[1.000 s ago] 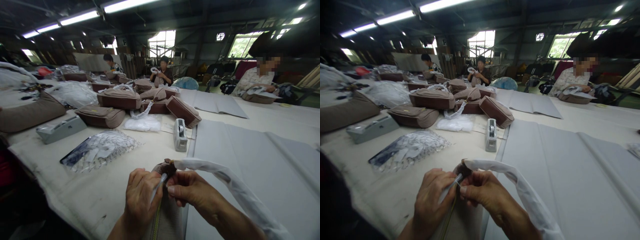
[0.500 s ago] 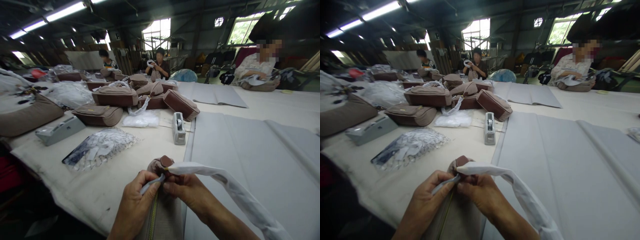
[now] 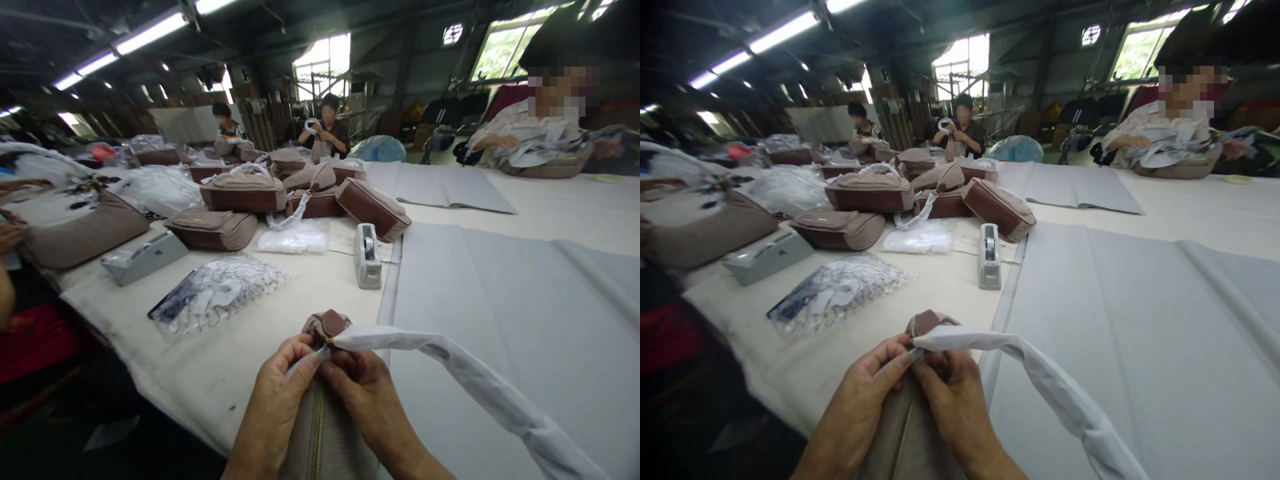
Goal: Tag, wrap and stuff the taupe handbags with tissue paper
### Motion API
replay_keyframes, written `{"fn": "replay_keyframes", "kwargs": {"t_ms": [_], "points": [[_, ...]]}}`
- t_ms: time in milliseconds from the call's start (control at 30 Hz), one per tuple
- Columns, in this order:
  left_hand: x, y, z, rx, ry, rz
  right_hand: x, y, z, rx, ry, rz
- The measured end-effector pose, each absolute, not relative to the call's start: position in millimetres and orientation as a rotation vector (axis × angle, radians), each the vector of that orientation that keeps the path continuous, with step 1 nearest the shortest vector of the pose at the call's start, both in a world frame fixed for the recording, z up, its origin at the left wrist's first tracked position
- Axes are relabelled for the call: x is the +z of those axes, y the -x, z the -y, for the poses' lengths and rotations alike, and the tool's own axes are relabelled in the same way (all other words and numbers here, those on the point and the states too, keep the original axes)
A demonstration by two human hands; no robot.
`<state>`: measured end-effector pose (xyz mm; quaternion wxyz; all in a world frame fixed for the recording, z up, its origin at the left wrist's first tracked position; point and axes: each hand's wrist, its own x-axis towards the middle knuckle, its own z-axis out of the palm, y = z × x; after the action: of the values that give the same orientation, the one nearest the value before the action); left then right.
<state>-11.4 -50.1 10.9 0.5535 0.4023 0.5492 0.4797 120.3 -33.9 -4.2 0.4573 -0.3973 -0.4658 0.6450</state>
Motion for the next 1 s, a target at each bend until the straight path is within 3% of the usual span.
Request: {"fn": "replay_keyframes", "kwargs": {"t_ms": [167,433,600,767,1000], "points": [[8,12,56,1.170,-0.853,-1.260,-19,-108,40,1.357,1.072,1.195],[2,13,60,1.218,-0.626,-1.226,-33,-99,34,0.535,1.034,1.568],[5,9,61,1.209,-0.664,-1.200,-38,-97,28,0.378,1.129,1.536],[3,9,64,1.198,-0.825,-1.309,-31,-96,27,0.765,1.229,1.411],[-1,10,67,1.269,-0.755,-1.262,-5,-116,31,1.945,1.077,1.004]]}}
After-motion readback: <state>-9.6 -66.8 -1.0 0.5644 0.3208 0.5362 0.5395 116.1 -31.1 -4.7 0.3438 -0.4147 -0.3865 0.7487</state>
